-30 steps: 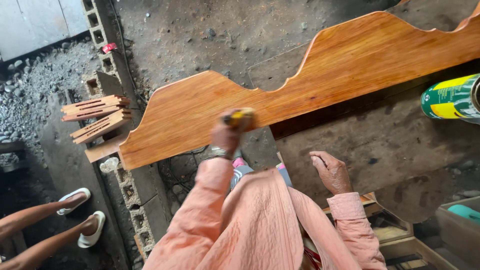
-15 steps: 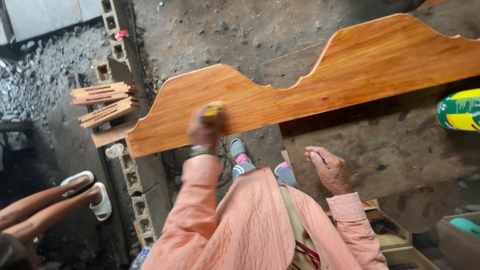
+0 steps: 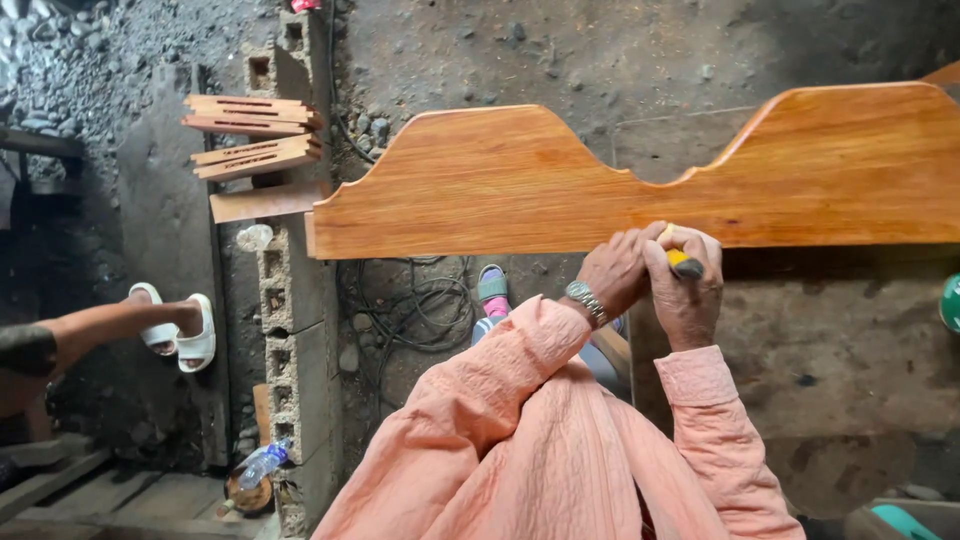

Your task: The person applies a finish to a long, wavy wooden board using a paintbrush. They repeatedly dip the brush into a can of varnish and spread the liquid across the wood surface, covering the entire length of the piece.

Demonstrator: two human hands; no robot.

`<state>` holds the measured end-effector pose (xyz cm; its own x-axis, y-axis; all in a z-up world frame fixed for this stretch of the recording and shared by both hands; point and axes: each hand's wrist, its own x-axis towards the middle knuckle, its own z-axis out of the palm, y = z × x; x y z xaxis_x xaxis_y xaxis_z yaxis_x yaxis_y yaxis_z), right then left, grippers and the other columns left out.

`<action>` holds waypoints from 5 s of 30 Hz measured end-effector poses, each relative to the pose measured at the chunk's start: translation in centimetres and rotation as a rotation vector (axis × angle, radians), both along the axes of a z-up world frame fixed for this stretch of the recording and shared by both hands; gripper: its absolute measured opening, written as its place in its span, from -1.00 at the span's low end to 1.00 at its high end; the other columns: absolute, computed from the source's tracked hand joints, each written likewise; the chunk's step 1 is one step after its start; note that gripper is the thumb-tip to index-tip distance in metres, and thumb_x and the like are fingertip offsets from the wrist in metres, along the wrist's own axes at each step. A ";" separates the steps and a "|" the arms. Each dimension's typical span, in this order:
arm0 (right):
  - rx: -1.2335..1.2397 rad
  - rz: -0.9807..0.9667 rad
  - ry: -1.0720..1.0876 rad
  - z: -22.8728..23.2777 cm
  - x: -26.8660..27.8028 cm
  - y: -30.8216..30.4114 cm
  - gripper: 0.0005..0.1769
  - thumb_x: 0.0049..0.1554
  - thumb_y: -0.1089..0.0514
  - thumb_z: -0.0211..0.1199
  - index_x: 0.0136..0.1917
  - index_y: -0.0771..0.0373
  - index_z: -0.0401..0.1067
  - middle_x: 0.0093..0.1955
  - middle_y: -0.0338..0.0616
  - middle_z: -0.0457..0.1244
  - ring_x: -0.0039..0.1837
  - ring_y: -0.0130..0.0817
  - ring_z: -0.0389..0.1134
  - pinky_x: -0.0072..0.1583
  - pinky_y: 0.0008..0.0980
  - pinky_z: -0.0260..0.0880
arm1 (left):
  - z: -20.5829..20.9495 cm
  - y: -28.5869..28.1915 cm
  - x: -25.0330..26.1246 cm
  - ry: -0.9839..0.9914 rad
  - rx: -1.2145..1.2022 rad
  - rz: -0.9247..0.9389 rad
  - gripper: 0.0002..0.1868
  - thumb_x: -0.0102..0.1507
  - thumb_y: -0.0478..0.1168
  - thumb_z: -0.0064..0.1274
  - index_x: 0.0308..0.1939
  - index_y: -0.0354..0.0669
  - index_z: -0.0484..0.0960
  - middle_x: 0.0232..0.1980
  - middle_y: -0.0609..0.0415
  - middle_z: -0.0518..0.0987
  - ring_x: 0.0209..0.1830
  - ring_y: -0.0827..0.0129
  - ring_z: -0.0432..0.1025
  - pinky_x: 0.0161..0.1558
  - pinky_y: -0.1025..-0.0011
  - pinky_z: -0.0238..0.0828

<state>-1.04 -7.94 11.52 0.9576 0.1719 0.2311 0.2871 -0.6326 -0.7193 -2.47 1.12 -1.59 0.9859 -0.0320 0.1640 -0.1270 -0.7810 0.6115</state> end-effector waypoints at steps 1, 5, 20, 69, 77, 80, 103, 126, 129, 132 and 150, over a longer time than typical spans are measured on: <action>-0.003 0.008 -0.001 -0.8 0.1 0.0 -0.79 0.24 0.10 0.47 -0.02 0.16 0.46 0.10 -0.16 0.26 0.29 -0.15 0.37 0.38 -0.16 0.33 | 1.4 2.8 -1.3 -0.001 -0.003 0.008 -0.25 0.12 0.01 0.24 0.36 0.06 0.34 0.06 0.07 0.44 0.04 0.14 0.48 -0.09 0.21 0.65; -0.040 -0.093 0.205 -1.6 0.7 -2.5 -0.79 0.18 0.05 0.40 0.09 0.06 0.53 0.16 -0.11 0.25 0.29 -0.13 0.34 0.38 -0.19 0.31 | 4.8 15.1 -6.9 0.022 -0.333 0.034 -0.17 0.20 -0.15 0.28 0.53 0.08 0.30 0.47 0.01 0.40 0.54 0.10 0.22 0.49 0.18 0.11; -0.024 -0.101 0.064 0.1 1.4 7.0 -0.76 0.08 0.19 0.27 0.04 0.16 0.60 0.10 -0.13 0.43 0.15 -0.27 0.44 0.22 -0.32 0.39 | -0.5 48.1 -23.3 -0.151 -0.335 1.093 -0.78 0.48 -0.14 0.08 0.10 -0.18 0.58 -0.02 0.02 0.61 -0.12 0.34 0.49 -0.04 0.38 0.44; -0.062 0.036 0.043 -0.7 5.3 8.7 -0.71 0.23 0.20 0.09 0.09 0.28 0.59 0.08 -0.05 0.42 0.13 -0.19 0.42 0.20 -0.25 0.36 | -4.8 45.6 -17.2 0.404 -0.942 1.267 -0.40 0.33 0.34 -0.16 -0.07 0.01 0.78 -0.23 0.31 0.57 -0.29 0.59 0.37 -0.31 0.41 0.38; -0.062 0.464 -0.048 -3.7 -4.5 31.3 -0.73 0.14 0.10 0.24 0.10 -0.20 0.56 0.15 -0.42 0.45 0.10 -0.43 0.50 0.08 -0.40 0.46 | -2.3 45.2 -17.2 0.441 -0.966 1.232 -0.60 0.35 0.21 -0.08 -0.43 0.10 0.44 -0.39 0.32 0.37 -0.40 0.58 0.24 -0.42 0.41 0.23; -0.002 0.505 0.218 -2.4 -3.0 30.0 -0.75 0.15 -0.05 0.24 0.12 -0.22 0.54 0.18 -0.47 0.45 0.15 -0.53 0.49 0.10 -0.49 0.43 | -2.2 44.7 -16.5 0.403 -0.985 1.220 -0.63 0.37 0.18 -0.01 -0.43 0.17 0.40 -0.34 0.38 0.38 -0.34 0.63 0.25 -0.35 0.46 0.27; 0.195 0.266 0.245 1.3 -2.2 13.7 -0.67 0.23 0.06 0.20 0.25 -0.03 0.54 0.19 -0.12 0.45 0.14 -0.39 0.47 0.19 -0.45 0.42 | -2.6 45.2 -18.2 0.395 -1.130 1.219 -0.45 0.27 0.51 0.01 -0.01 0.26 0.59 -0.19 0.34 0.57 -0.29 0.56 0.56 -0.46 0.44 0.65; 0.454 0.131 0.358 3.5 -1.9 10.0 -0.75 0.23 0.05 0.27 0.11 0.17 0.59 0.20 -0.07 0.43 0.22 -0.43 0.44 0.28 -0.44 0.40 | -2.6 45.2 -18.6 0.367 -1.197 1.280 -0.31 0.06 0.58 0.24 0.01 0.31 0.62 0.00 0.24 0.67 -0.06 0.34 0.65 -0.21 0.13 0.75; 0.384 -0.094 0.361 1.8 1.8 3.7 -0.71 0.08 0.27 0.22 0.07 0.17 0.59 0.12 -0.30 0.38 0.17 -0.44 0.39 0.19 -0.39 0.47 | -2.6 45.6 -19.1 0.319 -1.337 1.192 -0.29 0.12 0.46 0.30 0.15 0.19 0.59 0.16 0.14 0.66 0.09 0.16 0.62 -0.07 -0.02 0.73; 0.016 -0.254 0.124 -0.2 6.3 -6.2 -0.64 0.09 0.17 0.05 0.01 0.18 0.63 0.07 -0.21 0.46 0.13 -0.40 0.47 0.21 -0.42 0.45 | -1.9 44.2 -20.3 0.347 -1.428 0.951 -0.07 0.08 0.67 -0.18 0.37 0.33 0.46 0.23 0.12 0.61 0.13 0.17 0.55 -0.11 0.22 0.61; 0.132 0.116 0.092 -0.3 6.3 -2.7 -0.70 0.06 0.05 0.47 0.07 0.00 0.52 0.06 -0.10 0.44 0.20 -0.08 0.46 0.20 -0.13 0.50 | 0.6 18.3 -13.4 0.279 -1.742 0.858 -0.52 0.32 0.25 0.15 0.16 0.11 0.53 0.23 0.19 0.56 0.26 0.17 0.52 0.26 0.12 0.48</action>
